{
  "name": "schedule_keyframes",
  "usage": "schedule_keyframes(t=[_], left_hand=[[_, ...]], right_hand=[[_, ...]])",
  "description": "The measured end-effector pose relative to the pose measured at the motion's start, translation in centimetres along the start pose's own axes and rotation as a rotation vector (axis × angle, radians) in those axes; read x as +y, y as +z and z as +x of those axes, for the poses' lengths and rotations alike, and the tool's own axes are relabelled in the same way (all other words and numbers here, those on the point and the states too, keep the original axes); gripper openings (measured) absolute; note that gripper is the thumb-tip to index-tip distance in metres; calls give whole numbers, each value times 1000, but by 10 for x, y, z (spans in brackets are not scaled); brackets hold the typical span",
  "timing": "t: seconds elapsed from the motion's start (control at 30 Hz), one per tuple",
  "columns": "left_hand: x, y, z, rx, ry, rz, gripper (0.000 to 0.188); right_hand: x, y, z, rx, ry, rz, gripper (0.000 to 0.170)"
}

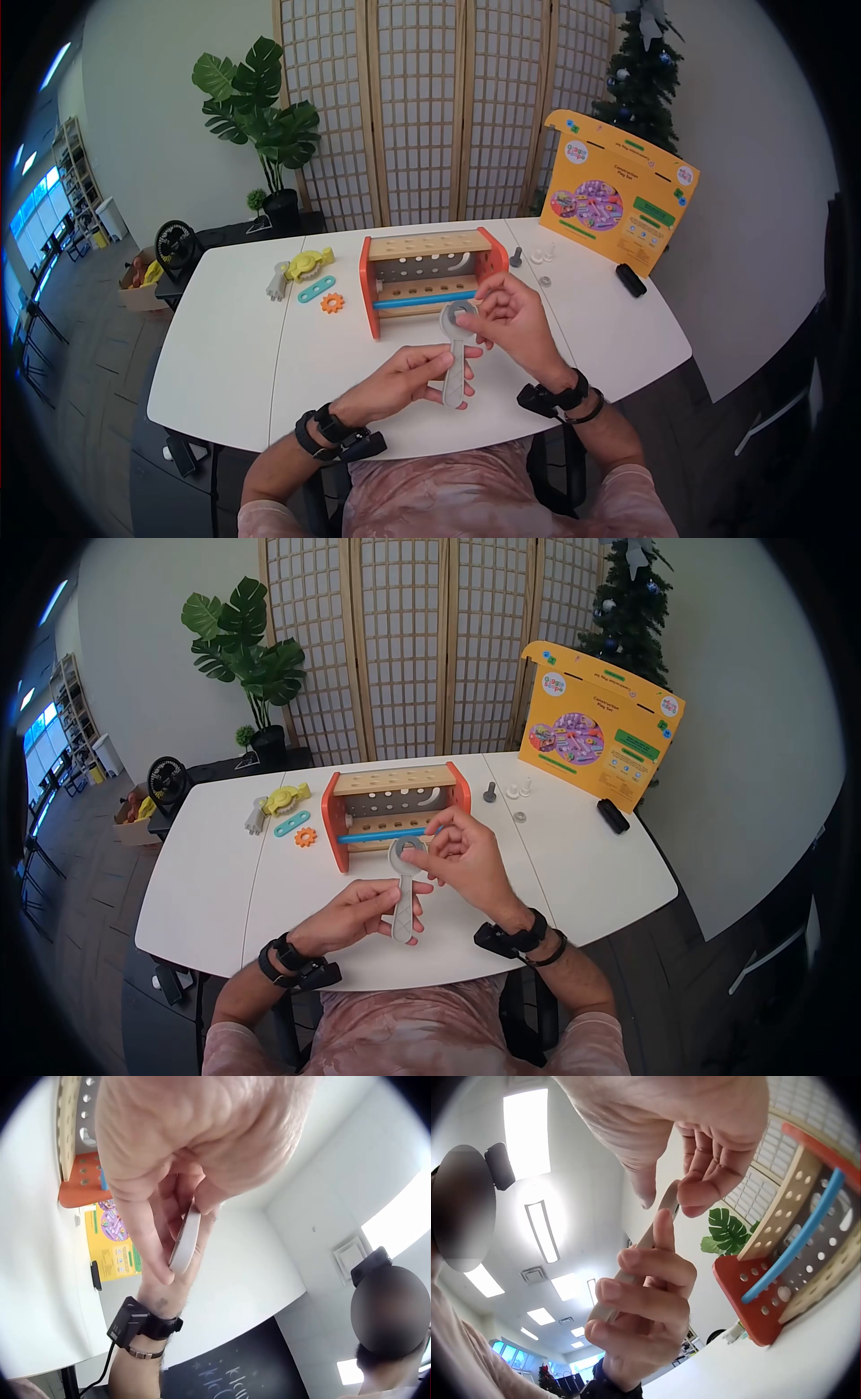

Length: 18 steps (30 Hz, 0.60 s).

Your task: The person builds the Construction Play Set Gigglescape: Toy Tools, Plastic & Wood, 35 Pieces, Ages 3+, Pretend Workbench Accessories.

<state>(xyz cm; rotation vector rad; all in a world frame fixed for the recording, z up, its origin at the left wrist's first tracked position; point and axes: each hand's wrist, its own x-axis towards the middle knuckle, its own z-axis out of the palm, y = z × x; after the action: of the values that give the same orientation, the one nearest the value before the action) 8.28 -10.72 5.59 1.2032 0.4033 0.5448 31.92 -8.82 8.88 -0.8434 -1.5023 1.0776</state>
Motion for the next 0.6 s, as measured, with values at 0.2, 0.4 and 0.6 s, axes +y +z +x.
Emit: schedule_keyframes(t=[0.2, 0.4, 0.6], left_hand=[[0, -2, 0, 56, 0, 20, 54], [0, -4, 0, 68, 17, 8, 54], [0, -7, -1, 101, 20, 14, 53]], right_hand=[[3, -18, 0, 36, -14, 55, 22], [9, -39, 1, 80, -26, 108, 21], [-3, -58, 15, 214, -188, -138, 34]])
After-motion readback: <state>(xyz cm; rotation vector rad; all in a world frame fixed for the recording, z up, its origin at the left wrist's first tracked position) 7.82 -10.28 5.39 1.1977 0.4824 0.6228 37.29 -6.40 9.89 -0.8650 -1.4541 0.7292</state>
